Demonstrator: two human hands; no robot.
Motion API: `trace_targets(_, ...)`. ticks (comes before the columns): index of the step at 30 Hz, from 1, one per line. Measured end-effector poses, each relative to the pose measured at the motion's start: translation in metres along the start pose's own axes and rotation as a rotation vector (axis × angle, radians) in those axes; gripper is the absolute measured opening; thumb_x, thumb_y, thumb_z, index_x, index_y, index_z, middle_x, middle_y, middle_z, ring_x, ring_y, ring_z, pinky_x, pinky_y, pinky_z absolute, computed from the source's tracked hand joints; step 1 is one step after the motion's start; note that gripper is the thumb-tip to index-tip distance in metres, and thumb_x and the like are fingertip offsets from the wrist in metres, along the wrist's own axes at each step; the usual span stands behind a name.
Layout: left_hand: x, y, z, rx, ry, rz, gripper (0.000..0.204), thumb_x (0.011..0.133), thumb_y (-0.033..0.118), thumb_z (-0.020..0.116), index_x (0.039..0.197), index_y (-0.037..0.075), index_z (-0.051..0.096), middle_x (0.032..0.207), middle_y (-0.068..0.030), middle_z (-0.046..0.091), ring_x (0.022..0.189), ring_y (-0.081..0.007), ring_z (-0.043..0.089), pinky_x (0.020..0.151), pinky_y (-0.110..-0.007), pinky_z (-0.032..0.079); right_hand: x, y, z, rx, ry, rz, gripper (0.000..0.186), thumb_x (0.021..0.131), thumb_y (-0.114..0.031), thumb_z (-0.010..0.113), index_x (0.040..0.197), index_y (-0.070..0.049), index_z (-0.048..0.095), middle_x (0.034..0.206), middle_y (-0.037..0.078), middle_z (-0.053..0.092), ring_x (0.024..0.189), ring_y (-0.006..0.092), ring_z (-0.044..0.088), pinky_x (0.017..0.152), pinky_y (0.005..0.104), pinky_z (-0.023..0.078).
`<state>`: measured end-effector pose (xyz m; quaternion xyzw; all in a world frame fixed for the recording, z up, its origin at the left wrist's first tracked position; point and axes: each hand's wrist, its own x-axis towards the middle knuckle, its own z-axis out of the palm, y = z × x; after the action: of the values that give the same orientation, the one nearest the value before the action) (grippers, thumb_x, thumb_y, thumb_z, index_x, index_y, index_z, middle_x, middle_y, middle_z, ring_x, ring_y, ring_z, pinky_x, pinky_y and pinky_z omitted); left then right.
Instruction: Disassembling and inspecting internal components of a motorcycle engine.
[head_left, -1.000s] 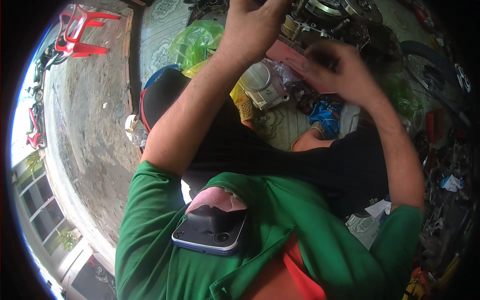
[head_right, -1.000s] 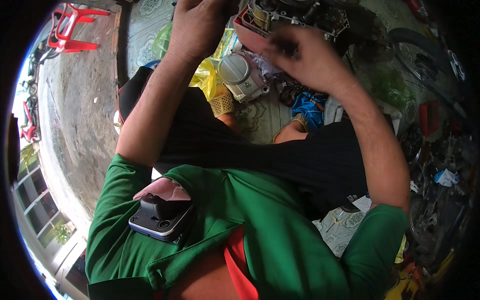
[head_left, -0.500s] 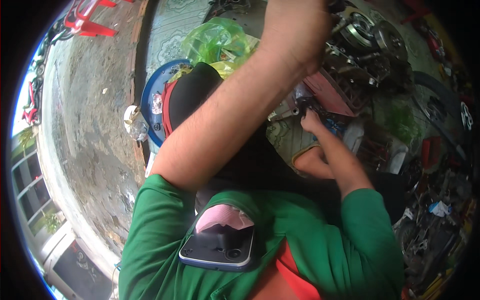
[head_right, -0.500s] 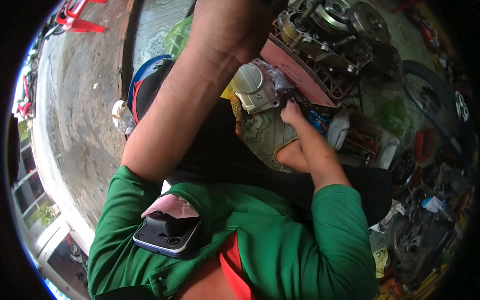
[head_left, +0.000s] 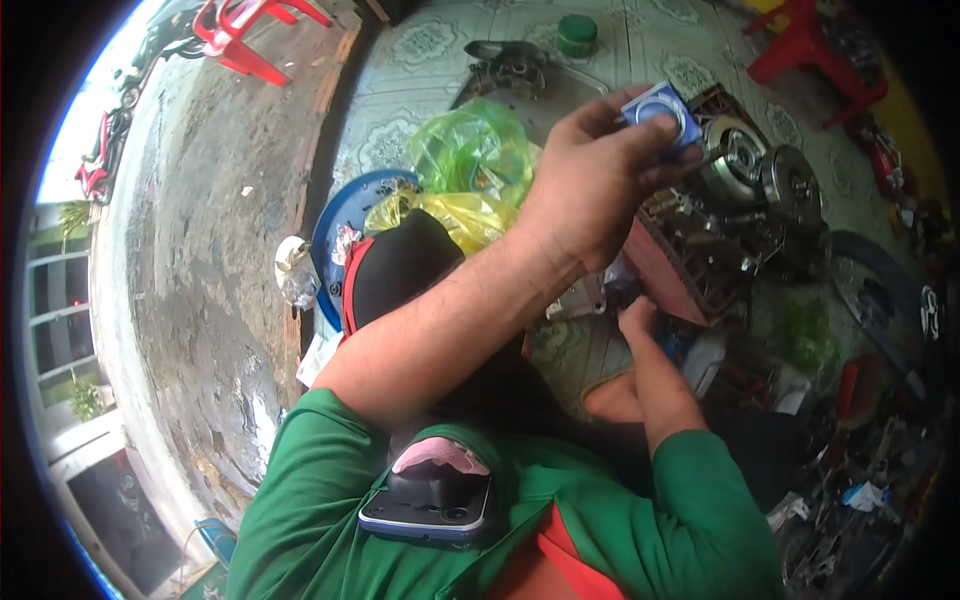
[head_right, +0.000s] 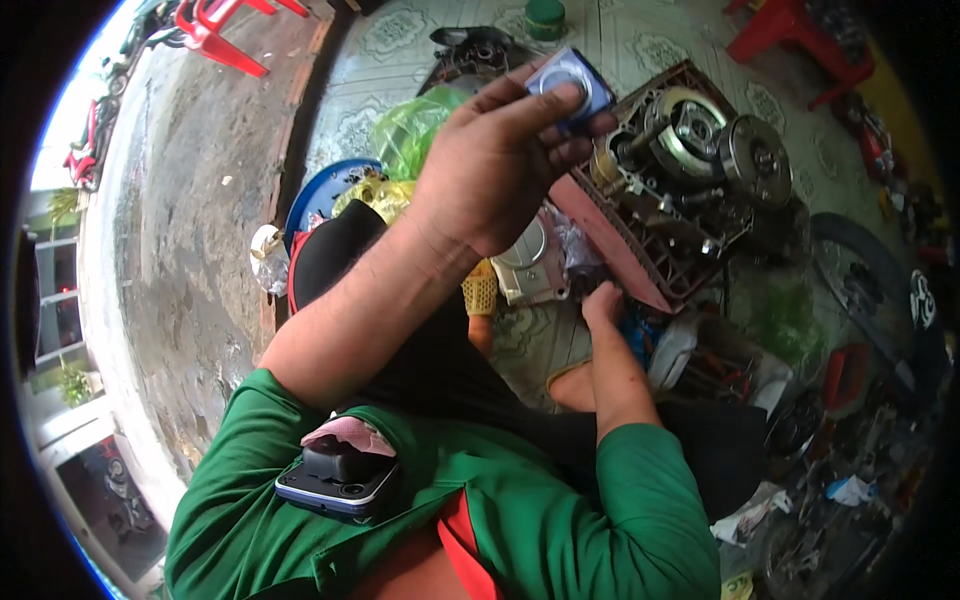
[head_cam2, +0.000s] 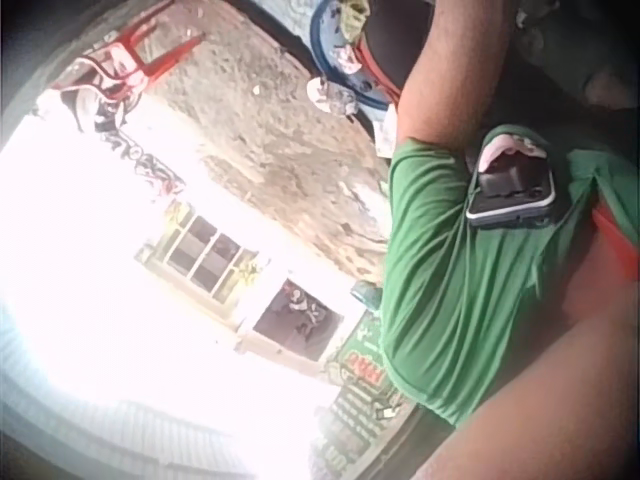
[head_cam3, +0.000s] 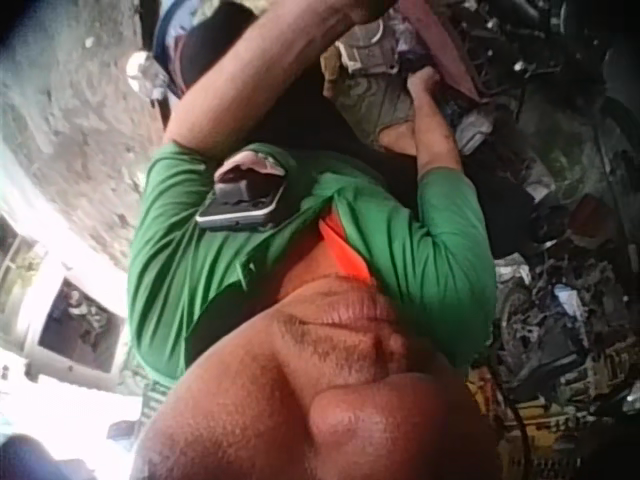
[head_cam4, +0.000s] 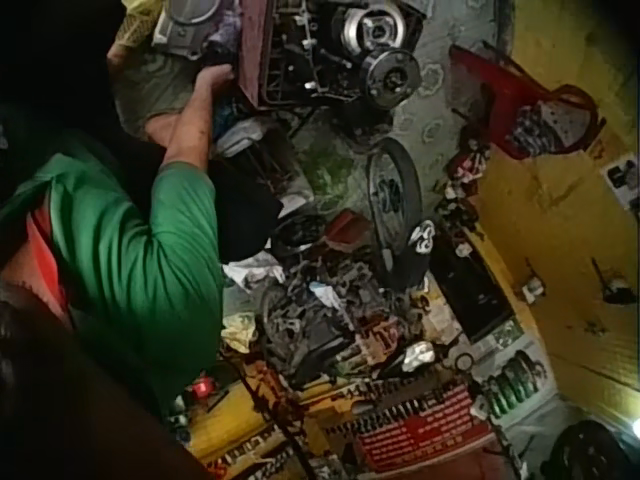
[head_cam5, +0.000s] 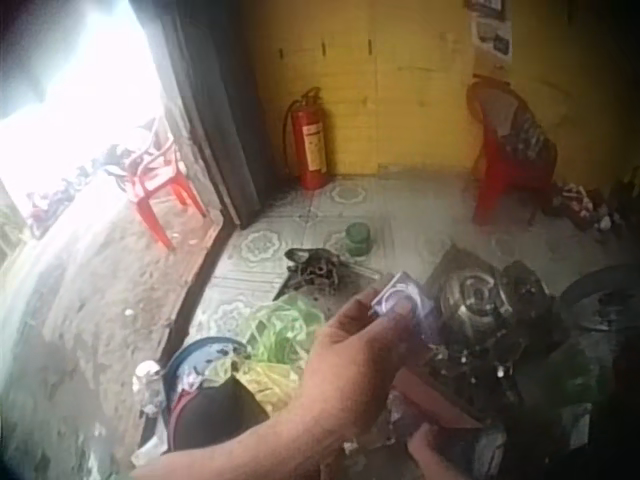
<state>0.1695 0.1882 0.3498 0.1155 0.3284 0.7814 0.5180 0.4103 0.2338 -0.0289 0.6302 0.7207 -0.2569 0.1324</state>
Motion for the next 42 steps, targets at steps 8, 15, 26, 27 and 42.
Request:
trace_targets(8, -0.002, -0.004, 0.006, 0.119, 0.007, -0.02, 0.035, 0.09, 0.008, 0.068, 0.123, 0.002, 0.057, 0.096, -0.0062, 0.067, 0.079, -0.0169, 0.068, 0.062, -0.024, 0.05, -0.015, 0.007, 0.0, -0.356, -0.41, -0.017, 0.052, 0.073, -0.037, 0.075, 0.112, -0.002, 0.069, 0.124, 0.021, 0.063, 0.113, 0.0335, 0.063, 0.095, 0.0425, 0.05)
trace_targets(15, 0.007, -0.011, 0.019, -0.068, -0.148, -0.054, 0.042, 0.091, 0.003, 0.065, 0.13, 0.004, 0.054, 0.095, -0.0067, 0.065, 0.079, -0.0159, 0.064, 0.065, -0.024, 0.049, -0.032, 0.014, -0.091, -0.465, -0.741, -0.338, 0.056, 0.071, -0.053, 0.075, 0.096, -0.002, 0.074, 0.092, 0.018, 0.072, 0.083, 0.0282, 0.069, 0.079, 0.0377, 0.053)
trace_targets(26, 0.006, -0.022, 0.008, 0.002, -0.192, -0.106, 0.044, 0.09, 0.002, 0.067, 0.131, 0.006, 0.054, 0.095, -0.0055, 0.066, 0.076, -0.0141, 0.063, 0.066, -0.025, 0.051, -0.191, -0.024, -0.296, 0.732, -0.33, -0.485, 0.033, 0.099, -0.032, 0.058, 0.094, 0.0, 0.065, 0.069, 0.002, 0.06, 0.068, 0.0106, 0.059, 0.062, 0.0276, 0.049)
trace_targets(27, 0.003, -0.022, 0.006, 0.037, -0.181, -0.121, 0.042, 0.09, 0.003, 0.066, 0.131, 0.007, 0.054, 0.097, -0.0057, 0.067, 0.078, -0.0149, 0.064, 0.066, -0.025, 0.051, -0.198, -0.032, -0.303, 0.675, -0.299, -0.48, 0.033, 0.099, -0.032, 0.058, 0.094, 0.0, 0.065, 0.069, 0.002, 0.06, 0.068, 0.0106, 0.059, 0.062, 0.0276, 0.049)
trace_targets(42, -0.007, -0.042, 0.005, 0.173, -0.312, -0.118, 0.044, 0.097, 0.01, 0.059, 0.138, 0.003, 0.047, 0.106, -0.013, 0.066, 0.089, -0.0252, 0.071, 0.077, -0.034, 0.062, -0.214, -0.067, -0.312, 1.176, -0.586, -0.743, 0.078, 0.098, -0.067, 0.023, 0.097, 0.001, 0.061, 0.064, 0.004, 0.055, 0.063, 0.013, 0.054, 0.065, 0.0263, 0.044)
